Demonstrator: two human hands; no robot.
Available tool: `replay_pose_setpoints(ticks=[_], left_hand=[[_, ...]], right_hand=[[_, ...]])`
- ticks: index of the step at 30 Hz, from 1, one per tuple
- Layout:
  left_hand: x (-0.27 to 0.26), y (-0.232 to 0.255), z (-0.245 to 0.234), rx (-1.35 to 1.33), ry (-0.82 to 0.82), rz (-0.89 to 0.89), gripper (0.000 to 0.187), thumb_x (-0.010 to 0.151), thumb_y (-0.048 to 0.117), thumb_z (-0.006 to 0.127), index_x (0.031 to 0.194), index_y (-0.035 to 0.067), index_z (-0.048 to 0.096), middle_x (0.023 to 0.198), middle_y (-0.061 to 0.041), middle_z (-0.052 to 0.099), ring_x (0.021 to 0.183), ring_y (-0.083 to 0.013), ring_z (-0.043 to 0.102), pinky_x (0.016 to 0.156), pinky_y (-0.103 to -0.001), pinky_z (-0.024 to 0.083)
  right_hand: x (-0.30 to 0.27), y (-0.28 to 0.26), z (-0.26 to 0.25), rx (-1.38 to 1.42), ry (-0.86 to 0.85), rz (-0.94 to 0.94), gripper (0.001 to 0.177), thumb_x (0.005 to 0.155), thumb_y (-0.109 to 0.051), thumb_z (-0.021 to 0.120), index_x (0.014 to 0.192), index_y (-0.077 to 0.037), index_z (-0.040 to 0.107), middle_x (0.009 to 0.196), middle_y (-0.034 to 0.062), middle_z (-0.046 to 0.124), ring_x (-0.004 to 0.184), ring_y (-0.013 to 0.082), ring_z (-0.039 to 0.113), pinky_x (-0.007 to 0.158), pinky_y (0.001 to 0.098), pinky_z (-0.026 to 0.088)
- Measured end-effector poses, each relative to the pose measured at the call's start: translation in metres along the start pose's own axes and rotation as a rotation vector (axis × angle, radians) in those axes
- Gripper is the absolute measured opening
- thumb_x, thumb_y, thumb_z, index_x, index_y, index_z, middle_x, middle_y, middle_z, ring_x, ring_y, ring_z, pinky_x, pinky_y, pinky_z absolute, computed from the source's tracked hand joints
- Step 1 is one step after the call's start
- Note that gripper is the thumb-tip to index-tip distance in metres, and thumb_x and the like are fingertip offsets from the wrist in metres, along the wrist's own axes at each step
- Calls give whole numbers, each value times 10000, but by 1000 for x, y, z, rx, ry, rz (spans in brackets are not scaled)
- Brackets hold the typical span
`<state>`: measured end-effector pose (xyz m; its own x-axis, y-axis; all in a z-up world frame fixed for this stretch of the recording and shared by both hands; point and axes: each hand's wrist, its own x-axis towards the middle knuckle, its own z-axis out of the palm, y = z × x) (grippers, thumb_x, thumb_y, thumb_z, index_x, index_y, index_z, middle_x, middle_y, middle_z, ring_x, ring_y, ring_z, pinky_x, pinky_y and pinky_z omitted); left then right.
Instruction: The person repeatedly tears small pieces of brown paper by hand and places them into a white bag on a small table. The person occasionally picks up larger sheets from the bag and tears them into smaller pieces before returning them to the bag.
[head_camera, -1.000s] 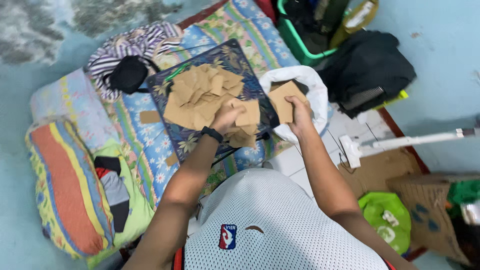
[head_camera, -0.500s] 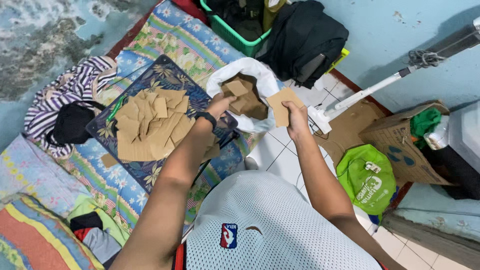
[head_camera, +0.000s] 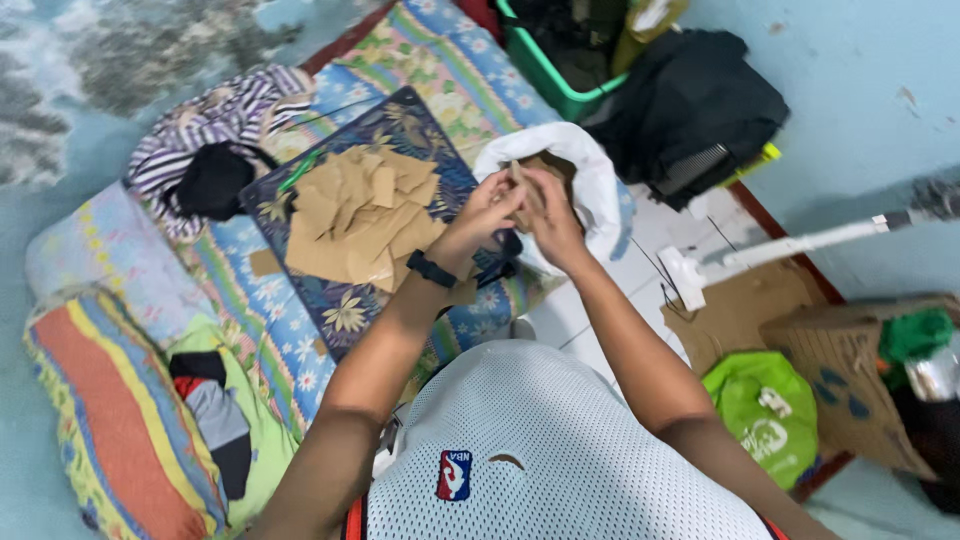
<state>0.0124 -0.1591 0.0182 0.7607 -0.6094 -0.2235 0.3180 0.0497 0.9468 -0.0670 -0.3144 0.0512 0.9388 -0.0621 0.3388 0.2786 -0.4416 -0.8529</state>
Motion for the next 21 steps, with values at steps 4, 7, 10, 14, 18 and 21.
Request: replay_pose_setpoints(ticks=[4,7,10,14,18,21], left_hand=[[-26,20,-13,-210,216,307,350,1009,179,644,1316,34,561,1187,-54,673,1055,-146,657,891,-316,547],[-41,32,-43,-250,288,351,285,1021,112,592,1280,-6,608,1186,-62,705,1065,-144,666,926,-302,546],[-54,36,-64,-227,303,340,269,1033,90,601,1274,-29,607,1191,-71,698,1081,-142,650,946,-297,530],[-65,41,-79,-132,392,408,443,993,101,660,1382,-14,482,1257,-108,636,1116,-167,623,962,-307,519],[-75,41,-77,186,649,375,680,916,129,747,1473,7,376,1294,-159,548,1102,-197,569,932,-329,524],[-82,34,-72,139,474,452,735,932,140,767,1501,24,317,1389,-104,463,1203,-170,538,957,-338,524]], right_hand=[[13,-42,18,-5,-114,-204,703,849,-110,764,1475,-29,457,1489,259,398,1388,386,410,1141,426,342],[23,-51,33,211,-94,-159,766,818,-86,775,1489,-55,407,1408,191,473,1273,296,489,1046,384,409],[28,-42,50,617,-119,211,568,934,-54,715,1432,-63,442,1204,72,638,1024,115,629,849,258,518],[33,-26,63,566,-116,270,272,1000,-69,706,1248,19,639,950,-9,688,812,35,588,706,197,470],[39,-35,73,485,94,268,258,968,-62,726,1213,4,679,848,-25,615,714,38,509,621,209,408],[42,-58,85,308,103,-27,247,970,-59,747,1203,-7,685,1001,-5,637,872,48,573,757,212,479]])
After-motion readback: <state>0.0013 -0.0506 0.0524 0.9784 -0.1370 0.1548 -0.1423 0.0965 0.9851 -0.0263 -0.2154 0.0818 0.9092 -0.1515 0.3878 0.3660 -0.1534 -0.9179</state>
